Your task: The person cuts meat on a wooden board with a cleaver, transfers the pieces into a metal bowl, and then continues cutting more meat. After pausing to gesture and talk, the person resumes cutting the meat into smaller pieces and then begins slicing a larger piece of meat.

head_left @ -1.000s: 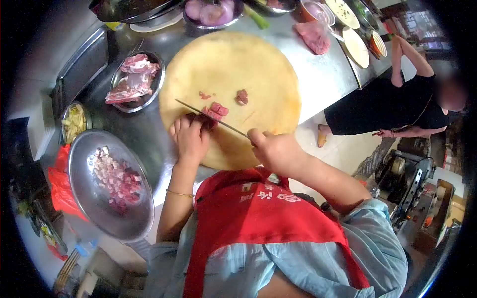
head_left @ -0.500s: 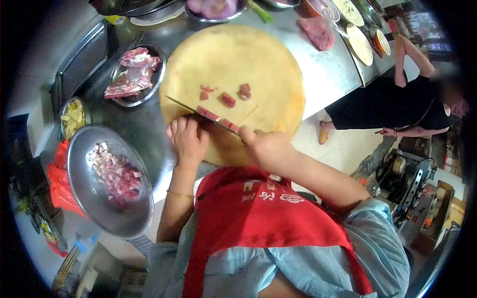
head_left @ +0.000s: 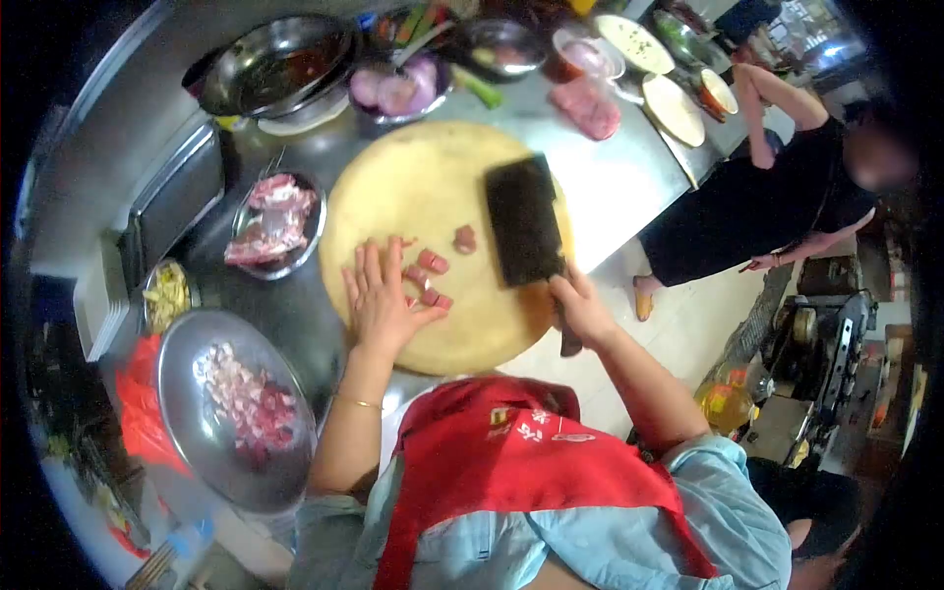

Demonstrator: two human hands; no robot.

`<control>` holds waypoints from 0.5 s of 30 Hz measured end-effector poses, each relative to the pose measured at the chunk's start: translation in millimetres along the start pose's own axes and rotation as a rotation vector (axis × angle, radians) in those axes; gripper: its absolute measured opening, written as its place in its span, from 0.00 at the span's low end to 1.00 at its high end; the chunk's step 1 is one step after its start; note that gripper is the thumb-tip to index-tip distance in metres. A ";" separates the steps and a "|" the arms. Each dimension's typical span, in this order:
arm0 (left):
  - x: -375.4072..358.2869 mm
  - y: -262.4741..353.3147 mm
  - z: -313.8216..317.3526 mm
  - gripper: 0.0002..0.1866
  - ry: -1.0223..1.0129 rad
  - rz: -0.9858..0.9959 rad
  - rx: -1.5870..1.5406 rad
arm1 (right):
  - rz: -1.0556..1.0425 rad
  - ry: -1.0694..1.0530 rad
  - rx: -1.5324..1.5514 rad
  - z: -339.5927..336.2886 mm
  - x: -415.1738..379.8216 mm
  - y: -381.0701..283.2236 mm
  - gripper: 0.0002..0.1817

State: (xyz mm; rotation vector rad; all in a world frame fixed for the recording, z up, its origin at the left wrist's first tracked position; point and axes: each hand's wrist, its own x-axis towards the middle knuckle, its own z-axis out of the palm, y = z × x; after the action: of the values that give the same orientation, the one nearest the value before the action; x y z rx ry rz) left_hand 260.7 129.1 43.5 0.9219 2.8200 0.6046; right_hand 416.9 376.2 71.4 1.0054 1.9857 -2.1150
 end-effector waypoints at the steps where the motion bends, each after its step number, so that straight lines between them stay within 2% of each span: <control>1: 10.9 5.1 2.1 0.60 -0.028 0.032 0.004 | 0.056 -0.014 0.043 -14.1 -6.1 8.6 0.13; 3: 27.5 9.4 13.0 0.57 -0.038 0.132 -0.013 | 0.108 0.059 0.145 -21.9 -22.0 19.6 0.11; 5: 41.4 12.0 30.7 0.54 0.005 0.241 -0.105 | 0.101 0.058 0.100 -17.5 -33.0 27.7 0.15; 7: 47.2 25.7 36.1 0.47 0.033 0.252 -0.116 | 0.080 0.023 0.030 -5.4 -35.0 33.2 0.15; 10: 52.8 40.4 54.5 0.37 0.163 0.236 -0.270 | -0.001 0.010 -0.277 20.3 -31.0 42.8 0.25; 11: 49.2 35.8 58.2 0.34 0.217 0.222 -0.336 | 0.032 -0.022 -0.370 29.7 -26.0 45.7 0.29; 12: 45.8 34.6 58.3 0.31 0.236 0.174 -0.408 | 0.060 -0.160 -0.402 42.8 -37.3 10.9 0.30; 13: 45.6 36.3 60.4 0.28 0.259 0.151 -0.492 | -0.193 -0.146 -0.271 60.7 -18.7 52.2 0.27; 14: 43.0 26.3 66.7 0.26 0.366 0.173 -0.487 | -0.446 -0.157 -0.151 78.0 -0.4 91.2 0.24; 15: 39.6 28.3 57.6 0.24 0.371 0.073 -0.700 | -0.386 -0.242 -0.139 91.8 3.0 87.2 0.24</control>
State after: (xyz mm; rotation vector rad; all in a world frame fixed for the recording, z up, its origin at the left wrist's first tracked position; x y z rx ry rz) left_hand 257.1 192.6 2.9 0.8205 2.5087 1.7735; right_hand 418.6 279.4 -10.2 0.3436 2.3010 -2.1027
